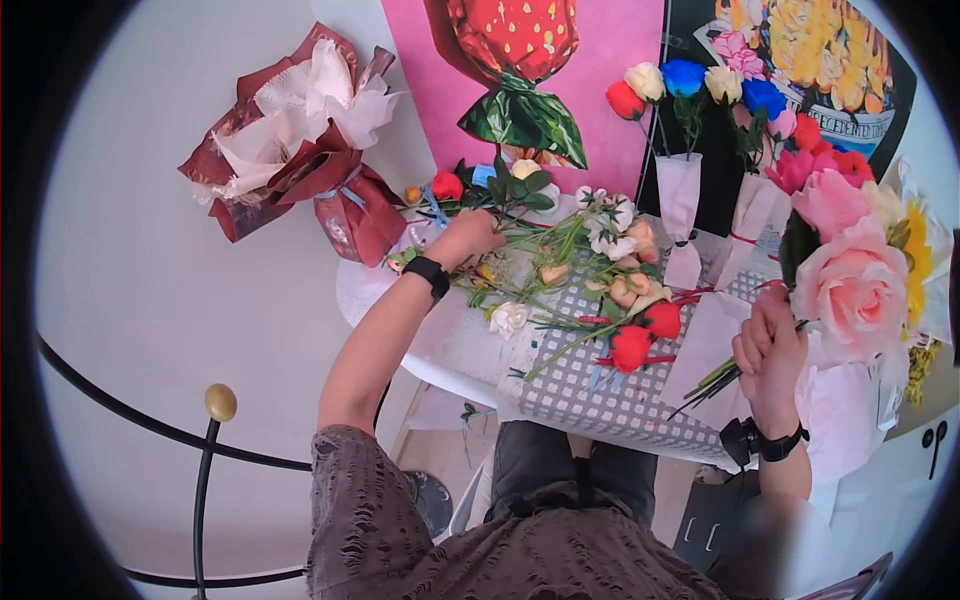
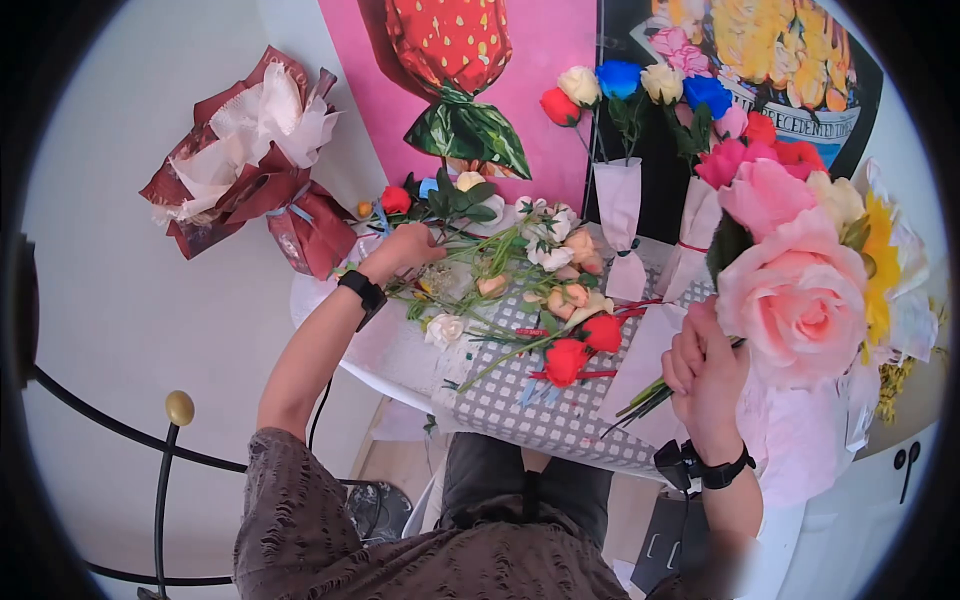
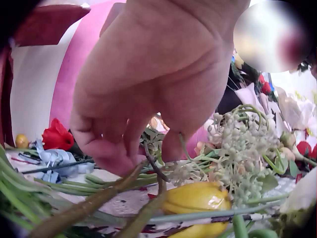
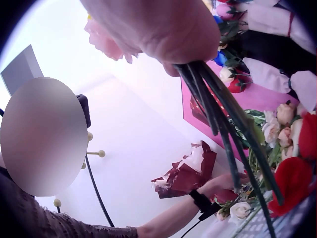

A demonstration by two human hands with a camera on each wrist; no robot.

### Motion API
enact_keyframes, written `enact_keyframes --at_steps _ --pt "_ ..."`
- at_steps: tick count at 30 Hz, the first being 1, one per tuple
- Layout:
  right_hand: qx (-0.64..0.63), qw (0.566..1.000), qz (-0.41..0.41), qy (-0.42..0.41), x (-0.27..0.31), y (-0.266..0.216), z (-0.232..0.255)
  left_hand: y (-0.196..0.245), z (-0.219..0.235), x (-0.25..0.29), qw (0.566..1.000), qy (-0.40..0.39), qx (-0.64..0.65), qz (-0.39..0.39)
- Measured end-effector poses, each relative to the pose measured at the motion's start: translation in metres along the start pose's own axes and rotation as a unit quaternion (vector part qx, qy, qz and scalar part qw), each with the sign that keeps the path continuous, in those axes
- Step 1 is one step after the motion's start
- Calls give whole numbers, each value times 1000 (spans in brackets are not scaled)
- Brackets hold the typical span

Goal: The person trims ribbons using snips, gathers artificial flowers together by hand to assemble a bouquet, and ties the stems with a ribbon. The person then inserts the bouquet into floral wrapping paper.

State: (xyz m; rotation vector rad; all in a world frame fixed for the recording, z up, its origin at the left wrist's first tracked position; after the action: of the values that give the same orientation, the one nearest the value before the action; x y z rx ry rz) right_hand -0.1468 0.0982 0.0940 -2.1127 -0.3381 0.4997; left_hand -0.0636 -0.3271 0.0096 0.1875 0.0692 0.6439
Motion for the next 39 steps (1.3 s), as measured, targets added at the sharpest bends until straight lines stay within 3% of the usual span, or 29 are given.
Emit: enact_keyframes --at_steps 2,4,6,8,12,14,15,17,18,20,21,24,28,30,33,37,39 --pt "6 1000 -19 -1 2 4 0 1 4 0 999 -23 23 -17" --pt "-6 999 -27 -18 1 11 7 0 11 6 994 8 103 -25" --pt "-1 998 -54 -24 1 17 10 -3 18 8 993 12 117 3" --pt "-5 998 -63 -22 1 21 9 -9 25 17 949 9 307 65" --pt "-15 996 -85 -37 2 30 7 5 37 39 912 -28 404 59" --pt "-17 994 -96 -38 3 34 3 9 36 46 814 -61 574 73" --pt "-16 993 -107 -39 4 35 1 8 36 47 814 -61 573 72" --pt "-16 992 -118 -47 6 41 -1 11 37 51 731 -87 674 62" --pt "-15 990 -128 -56 7 43 -2 14 36 53 731 -88 674 60" --pt "-3 988 -141 -65 10 49 -2 24 42 67 749 -86 627 196" --pt "10 985 -157 -76 13 53 -2 25 39 67 731 -155 636 192" --pt "-10 978 -144 -147 16 69 8 38 41 80 711 -216 647 174" --pt "-20 975 -166 -147 20 79 7 42 35 93 729 -188 650 105" --pt "28 975 -114 -186 22 73 0 49 35 100 679 -231 697 23" --pt "89 970 -75 -212 23 72 -7 65 36 114 653 -206 729 12" --pt "147 956 -48 -248 23 78 -5 73 33 120 654 -196 729 -58" --pt "215 924 81 -305 22 76 -6 66 24 116 613 -218 756 -67"
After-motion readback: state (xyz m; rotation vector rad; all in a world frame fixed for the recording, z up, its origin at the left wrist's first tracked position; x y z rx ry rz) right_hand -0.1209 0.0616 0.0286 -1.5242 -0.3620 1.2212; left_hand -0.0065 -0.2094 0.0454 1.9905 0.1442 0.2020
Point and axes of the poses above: each hand's wrist, its own x-axis away from the middle knuckle, its own z-axis out of the back of the hand, y = z × x, the point moved 4 cm from there along -x, towards the middle knuckle, and after that the axes turned 8 degrees about z, right-handed, at the moved point
